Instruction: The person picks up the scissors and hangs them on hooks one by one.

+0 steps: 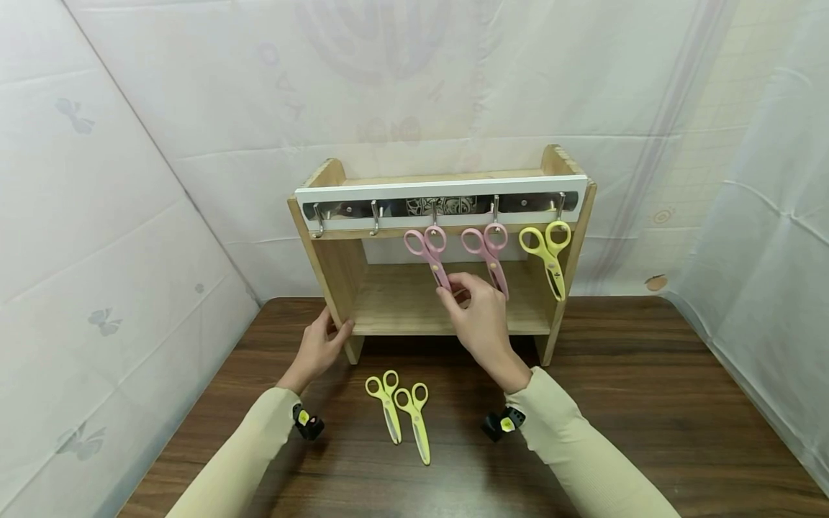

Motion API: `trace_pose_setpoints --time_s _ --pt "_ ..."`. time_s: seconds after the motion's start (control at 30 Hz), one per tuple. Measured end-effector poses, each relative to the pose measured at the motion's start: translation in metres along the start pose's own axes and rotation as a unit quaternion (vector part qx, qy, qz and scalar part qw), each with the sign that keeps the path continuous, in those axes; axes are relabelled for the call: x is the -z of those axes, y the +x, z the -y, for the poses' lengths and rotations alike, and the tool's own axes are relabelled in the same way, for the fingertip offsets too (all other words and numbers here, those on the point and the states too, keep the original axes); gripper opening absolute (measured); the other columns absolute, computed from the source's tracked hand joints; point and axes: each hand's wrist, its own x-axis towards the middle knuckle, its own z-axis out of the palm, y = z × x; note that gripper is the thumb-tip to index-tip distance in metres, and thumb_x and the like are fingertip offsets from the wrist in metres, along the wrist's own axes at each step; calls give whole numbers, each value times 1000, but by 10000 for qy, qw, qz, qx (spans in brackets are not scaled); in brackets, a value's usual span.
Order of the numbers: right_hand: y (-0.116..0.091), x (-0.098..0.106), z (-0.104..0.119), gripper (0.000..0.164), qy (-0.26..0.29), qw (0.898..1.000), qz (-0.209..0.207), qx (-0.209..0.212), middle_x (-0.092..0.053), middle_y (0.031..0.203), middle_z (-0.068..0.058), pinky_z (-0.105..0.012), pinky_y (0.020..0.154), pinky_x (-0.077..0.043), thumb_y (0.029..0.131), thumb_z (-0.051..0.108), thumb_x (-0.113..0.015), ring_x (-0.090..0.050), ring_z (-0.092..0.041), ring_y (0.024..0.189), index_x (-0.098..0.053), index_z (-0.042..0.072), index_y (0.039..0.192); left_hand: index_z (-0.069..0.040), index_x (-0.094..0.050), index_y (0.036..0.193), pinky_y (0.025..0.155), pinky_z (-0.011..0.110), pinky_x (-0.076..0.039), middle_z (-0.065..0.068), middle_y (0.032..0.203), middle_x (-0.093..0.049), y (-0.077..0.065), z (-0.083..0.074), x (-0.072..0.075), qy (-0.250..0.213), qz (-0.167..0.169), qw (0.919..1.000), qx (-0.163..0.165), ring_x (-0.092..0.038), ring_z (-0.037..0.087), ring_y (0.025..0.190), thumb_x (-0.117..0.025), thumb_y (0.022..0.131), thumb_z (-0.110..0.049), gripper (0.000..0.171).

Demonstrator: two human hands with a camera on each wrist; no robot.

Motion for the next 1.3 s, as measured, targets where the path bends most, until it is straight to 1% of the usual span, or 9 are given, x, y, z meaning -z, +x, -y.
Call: trace_pose_setpoints --time_s 0.13,0.53,0.67,0.77,0.8,0.87,0.93,1.13,1.3 --pt "0 1 0 13 43 10000 13 8 -74 85 -10 -43 64 -62 91 9 -80 -71 -23 72 -76 1 100 -5 -44 151 85 52 -61 27 131 -63 1 0 0 11 -2 10000 -36 -65 42 118 -59 107 -22 49" --pt "0 2 0 14 49 9999 123 17 -74 87 -11 -49 66 -62 91 10 -80 -71 -23 73 -76 1 101 -5 -46 149 86 52 -61 27 132 -63 2 -2 0 51 -29 10000 28 -65 41 119 -59 107 -21 48" --pt "1 3 -2 14 -12 9999 157 43 -74 87 -8 -33 65 -60 91 11 -80 -71 -21 74 -76 2 102 -5 -44 151 87 52 -60 27 133 -62 2 -2 0 31 18 10000 46 -65 41 119 -58 107 -22 49" --pt "1 4 -1 16 -79 9997 220 46 -74 87 -8 -31 67 -58 91 12 -81 -72 -21 75 -76 3 103 -5 -43 152 88 52 -60 27 134 -62 2 -2 0 2 45 10000 78 -65 41 119 -58 107 -22 50" --pt "1 5 -1 18 -96 9996 263 36 -75 88 -8 -35 69 -59 91 12 -81 -72 -22 75 -75 2 105 -6 -43 152 87 52 -60 27 134 -62 2 -2 0 -2 47 9999 89 -65 41 119 -58 107 -22 50" --pt "-1 5 -1 23 -130 9992 391 -12 -75 89 -10 -43 71 -59 90 13 -81 -73 -23 76 -73 1 109 -6 -43 151 87 52 -60 27 133 -62 2 -2 0 7 34 9999 97 -65 41 119 -58 107 -22 49" --pt "-3 6 -2 31 -171 9980 599 -112 -75 92 -12 -47 72 -60 90 14 -82 -73 -25 77 -70 0 116 -5 -44 151 87 52 -60 27 132 -62 2 -2 0 14 28 10000 77 -65 41 118 -58 107 -22 49" --pt "-15 8 -7 58 -461 9890 1328 -451 -74 103 -16 -46 69 -60 92 23 -81 -74 -25 79 -56 2 140 -6 -44 151 87 51 -61 27 132 -62 1 1 -1 -17 -3 10000 65 -65 41 118 -59 107 -22 49" --pt "-27 7 -14 65 -705 9818 1694 -482 -72 111 -15 -46 74 -59 92 30 -81 -73 -26 84 -50 3 143 -6 -45 150 86 51 -61 27 131 -63 1 3 -1 26 -51 10000 11 -66 41 117 -59 107 -24 49"
